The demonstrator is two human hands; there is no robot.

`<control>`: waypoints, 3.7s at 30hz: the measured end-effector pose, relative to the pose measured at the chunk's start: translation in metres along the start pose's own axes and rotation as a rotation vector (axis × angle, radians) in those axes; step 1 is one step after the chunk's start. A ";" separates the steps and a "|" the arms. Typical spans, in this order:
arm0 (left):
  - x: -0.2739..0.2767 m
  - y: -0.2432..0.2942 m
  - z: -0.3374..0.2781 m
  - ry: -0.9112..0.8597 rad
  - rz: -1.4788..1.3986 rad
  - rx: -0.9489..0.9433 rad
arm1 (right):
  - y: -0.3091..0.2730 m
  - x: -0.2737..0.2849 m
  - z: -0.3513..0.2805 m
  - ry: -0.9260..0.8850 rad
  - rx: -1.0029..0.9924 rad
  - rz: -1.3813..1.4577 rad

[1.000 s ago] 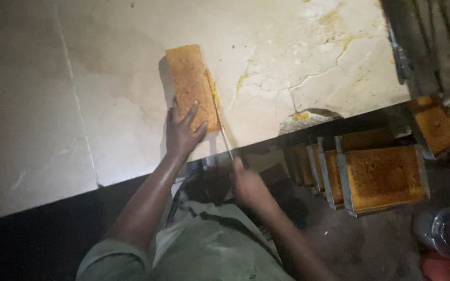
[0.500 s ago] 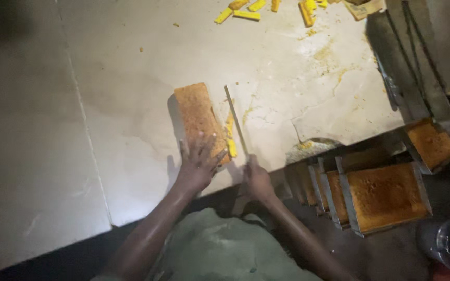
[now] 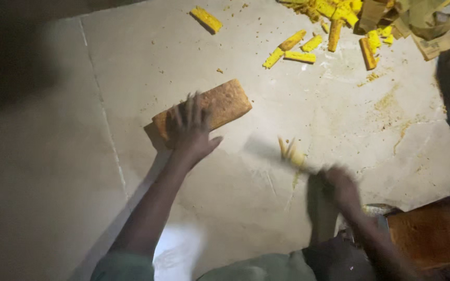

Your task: The person slices a rectangular yellow cake into thin strips using a long knife on a white countertop. The person repeatedly cuts the cake into uniform pieces and stacks them, then removes a finished cake from a metal baking pan.

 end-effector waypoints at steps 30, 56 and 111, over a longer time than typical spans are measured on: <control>-0.094 0.267 -0.199 0.048 0.116 -0.057 | 0.057 -0.023 -0.220 -0.684 -0.257 0.658; -0.115 0.263 -0.204 0.091 0.106 -0.048 | 0.038 -0.088 -0.233 -0.354 0.258 0.068; -0.126 0.247 -0.211 0.009 0.062 0.040 | 0.004 -0.045 -0.260 -0.407 0.367 -0.010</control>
Point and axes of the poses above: each hand's wrist, its own z-axis towards the middle knuckle, its own x-axis out of the back of the hand, y = z × x, the point moved 2 cm from there along z, towards the middle knuckle, and after that the axes turned 1 degree about -z, right-handed, at the moved point
